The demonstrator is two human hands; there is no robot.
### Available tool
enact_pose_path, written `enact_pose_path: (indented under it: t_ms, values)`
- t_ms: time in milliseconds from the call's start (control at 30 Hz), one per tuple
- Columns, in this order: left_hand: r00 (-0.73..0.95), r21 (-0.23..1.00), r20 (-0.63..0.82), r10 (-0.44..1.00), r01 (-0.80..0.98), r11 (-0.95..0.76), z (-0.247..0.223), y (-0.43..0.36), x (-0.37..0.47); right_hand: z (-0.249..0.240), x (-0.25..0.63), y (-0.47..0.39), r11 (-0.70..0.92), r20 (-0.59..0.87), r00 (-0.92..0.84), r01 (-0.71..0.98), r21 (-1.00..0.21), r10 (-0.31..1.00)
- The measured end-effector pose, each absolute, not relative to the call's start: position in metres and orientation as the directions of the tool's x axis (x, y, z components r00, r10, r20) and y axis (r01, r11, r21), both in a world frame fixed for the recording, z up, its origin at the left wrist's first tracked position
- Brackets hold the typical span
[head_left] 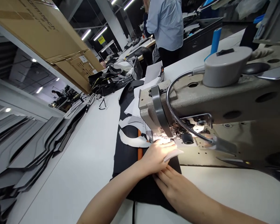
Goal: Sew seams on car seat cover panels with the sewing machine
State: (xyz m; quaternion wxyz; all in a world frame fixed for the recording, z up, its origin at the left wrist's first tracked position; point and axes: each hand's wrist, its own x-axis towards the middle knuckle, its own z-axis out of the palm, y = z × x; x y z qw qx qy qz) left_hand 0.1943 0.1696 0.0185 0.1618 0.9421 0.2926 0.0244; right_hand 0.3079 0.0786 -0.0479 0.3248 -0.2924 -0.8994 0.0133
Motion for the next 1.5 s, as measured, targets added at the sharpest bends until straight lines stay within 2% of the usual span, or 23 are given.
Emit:
enact_pose_path:
  t_ms: [133,233,333,433,567,667,767,833,900,1000,1067,1133,1233,1300,1367,1500]
  values:
    - [0.773,0.322,-0.003,0.635,0.602,-0.731,0.022,0.161,0.204,-0.035,0.319,0.083,0.854,0.387,-0.787,0.318,-0.411,0.480]
    - [0.774,0.264,0.000,0.633,0.611,-0.747,0.021,0.148,0.202,-0.041,0.316,0.079,0.809,0.315,-0.803,0.314,-0.497,0.505]
    - [0.802,0.218,0.014,0.597,0.580,-0.785,0.015,0.146,0.191,-0.053,0.309,0.075,0.812,0.408,-0.724,0.366,-0.455,0.556]
    - [0.824,0.265,0.041,0.565,0.536,-0.801,0.009,0.157,0.181,-0.057,0.308,0.079,0.811,0.469,-0.666,0.419,-0.409,0.581]
    - [0.844,0.265,0.080,0.531,0.495,-0.827,0.007,0.174,0.179,-0.045,0.319,0.090,0.801,0.383,-0.721,0.411,-0.435,0.578]
    - [0.840,0.266,0.146,0.522,0.475,-0.839,0.005,0.178,0.179,-0.035,0.326,0.092,0.825,0.311,-0.803,0.352,-0.442,0.509]
    - [0.807,0.327,0.202,0.555,0.478,-0.815,0.001,0.176,0.175,-0.038,0.316,0.084,0.867,0.314,-0.832,0.339,-0.365,0.457]
    - [0.772,0.363,0.221,0.596,0.502,-0.785,-0.002,0.175,0.173,-0.044,0.300,0.077,0.868,0.349,-0.802,0.391,-0.306,0.485]
    - [0.770,0.322,0.227,0.597,0.519,-0.792,-0.005,0.175,0.171,-0.049,0.284,0.073,0.838,0.340,-0.770,0.456,-0.300,0.540]
    - [0.827,0.142,0.197,0.527,0.507,-0.850,-0.006,0.175,0.169,-0.053,0.268,0.073,0.799,0.286,-0.754,0.500,-0.334,0.591]
    - [0.851,0.050,0.164,0.499,0.498,-0.865,-0.005,0.176,0.167,-0.054,0.263,0.076,0.808,0.292,-0.760,0.495,-0.320,0.581]
    - [0.868,0.019,0.136,0.477,0.479,-0.878,-0.005,0.176,0.164,-0.057,0.262,0.080,0.833,0.315,-0.773,0.482,-0.271,0.550]
    - [0.877,0.052,0.144,0.459,0.457,-0.888,-0.006,0.177,0.161,-0.062,0.262,0.086,0.852,0.315,-0.792,0.480,-0.209,0.524]
    - [0.864,0.098,0.170,0.474,0.464,-0.880,-0.010,0.179,0.160,-0.063,0.263,0.089,0.851,0.304,-0.796,0.475,-0.224,0.524]
    - [0.849,0.151,0.190,0.493,0.471,-0.869,-0.015,0.184,0.160,-0.060,0.266,0.092,0.837,0.282,-0.794,0.466,-0.289,0.539]
    - [0.821,0.238,0.243,0.517,0.466,-0.852,-0.023,0.199,0.163,-0.044,0.274,0.099,0.763,0.149,-0.795,0.484,-0.427,0.588]
